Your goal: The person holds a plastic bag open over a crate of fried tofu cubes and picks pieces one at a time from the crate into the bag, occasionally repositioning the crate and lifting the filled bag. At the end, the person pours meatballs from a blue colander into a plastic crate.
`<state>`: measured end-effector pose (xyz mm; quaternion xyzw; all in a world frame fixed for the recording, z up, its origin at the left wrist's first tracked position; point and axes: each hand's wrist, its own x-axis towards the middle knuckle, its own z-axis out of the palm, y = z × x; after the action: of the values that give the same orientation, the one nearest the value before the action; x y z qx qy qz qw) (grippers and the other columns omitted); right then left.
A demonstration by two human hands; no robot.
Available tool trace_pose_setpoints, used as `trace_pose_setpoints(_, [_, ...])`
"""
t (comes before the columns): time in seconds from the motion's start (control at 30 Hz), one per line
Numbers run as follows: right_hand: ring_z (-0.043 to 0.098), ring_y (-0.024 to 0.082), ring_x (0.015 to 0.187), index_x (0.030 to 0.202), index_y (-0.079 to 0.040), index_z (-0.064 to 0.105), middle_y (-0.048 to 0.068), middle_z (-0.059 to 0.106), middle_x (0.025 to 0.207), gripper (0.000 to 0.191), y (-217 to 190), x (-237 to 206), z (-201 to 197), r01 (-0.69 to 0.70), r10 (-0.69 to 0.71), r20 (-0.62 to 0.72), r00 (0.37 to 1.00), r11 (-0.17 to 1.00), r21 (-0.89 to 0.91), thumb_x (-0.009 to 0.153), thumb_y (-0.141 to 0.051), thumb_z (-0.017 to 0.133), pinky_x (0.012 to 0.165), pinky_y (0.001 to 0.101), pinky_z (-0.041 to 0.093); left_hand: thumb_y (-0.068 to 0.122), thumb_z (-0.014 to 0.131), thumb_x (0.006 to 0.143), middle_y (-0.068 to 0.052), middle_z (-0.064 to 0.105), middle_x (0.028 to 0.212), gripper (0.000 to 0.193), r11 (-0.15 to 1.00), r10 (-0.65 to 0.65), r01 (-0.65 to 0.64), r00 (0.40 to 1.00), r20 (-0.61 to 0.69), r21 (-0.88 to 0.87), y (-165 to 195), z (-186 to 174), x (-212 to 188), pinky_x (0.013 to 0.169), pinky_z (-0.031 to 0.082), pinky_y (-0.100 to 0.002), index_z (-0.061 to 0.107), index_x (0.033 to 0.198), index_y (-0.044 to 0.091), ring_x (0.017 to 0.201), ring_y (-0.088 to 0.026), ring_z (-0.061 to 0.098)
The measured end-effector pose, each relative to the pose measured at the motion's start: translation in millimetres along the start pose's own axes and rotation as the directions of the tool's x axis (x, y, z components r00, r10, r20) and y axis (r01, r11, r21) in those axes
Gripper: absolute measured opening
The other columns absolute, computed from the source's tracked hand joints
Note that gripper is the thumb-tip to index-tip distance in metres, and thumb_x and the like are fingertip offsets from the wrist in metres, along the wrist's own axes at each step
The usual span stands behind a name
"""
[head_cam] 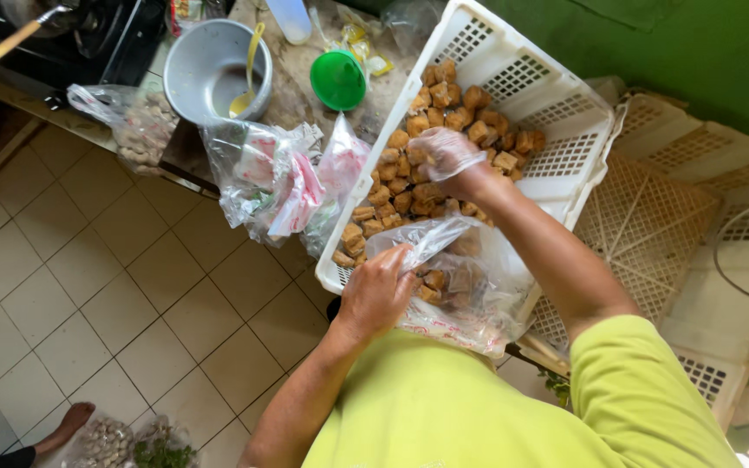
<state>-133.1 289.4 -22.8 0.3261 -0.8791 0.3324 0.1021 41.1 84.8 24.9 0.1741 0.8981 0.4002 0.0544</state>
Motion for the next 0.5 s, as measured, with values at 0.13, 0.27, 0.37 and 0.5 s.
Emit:
trace_pose_setpoints(0.13, [0.064,0.039,0.101,0.112,-0.006,0.068,0.019,0.068,0.101,0.028,5,14,35,-0.161,0.172,0.048,0.984,0.971,-0.175,0.085,0.000,0.070,0.088,0.0485,0.053,0.013,0.067,0.090,-0.024,0.070,0.116,0.040,0.998,-0.051,0.052,0.998,0.027,-0.028,-7,2,-1,0.090,0.053,-0.048,0.062,0.126,-0.003,0.105,-0.043,0.068])
trace_pose_setpoints(0.27, [0.063,0.032,0.095,0.107,-0.004,0.061,0.015,0.061,0.101,0.023,2,5,27,-0.377,0.376,0.021,0.926,0.924,0.072,0.086,-0.003,0.070,0.084,0.0412,0.055,0.013,0.066,0.089,-0.026,0.071,0.113,0.039,0.995,-0.026,0.027,1.000,0.008,-0.100,-13,2,-2,0.089,0.053,-0.048,0.063,0.124,-0.004,0.104,-0.044,0.068])
trace_pose_setpoints(0.37, [0.057,0.016,0.083,0.118,-0.015,0.055,0.004,0.057,0.100,0.036,-10,-18,-7,-0.568,0.704,0.164,0.691,0.387,0.727,0.087,-0.009,0.072,0.068,0.0300,0.051,0.015,0.065,0.093,-0.027,0.072,0.108,0.036,0.982,-0.062,0.059,0.998,-0.012,-0.179,-14,-1,1,0.087,0.054,-0.047,0.065,0.122,-0.005,0.101,-0.044,0.069])
trace_pose_setpoints(0.5, [0.064,0.018,0.097,0.120,-0.009,0.058,0.012,0.064,0.114,0.033,-44,-78,-51,-0.312,0.297,0.309,0.904,-0.037,0.949,0.092,-0.008,0.075,0.079,0.0280,0.055,0.018,0.060,0.098,-0.026,0.073,0.101,0.034,0.932,-0.110,0.119,0.993,0.044,-0.342,-13,-11,5,0.083,0.056,-0.043,0.064,0.122,-0.007,0.094,-0.038,0.074])
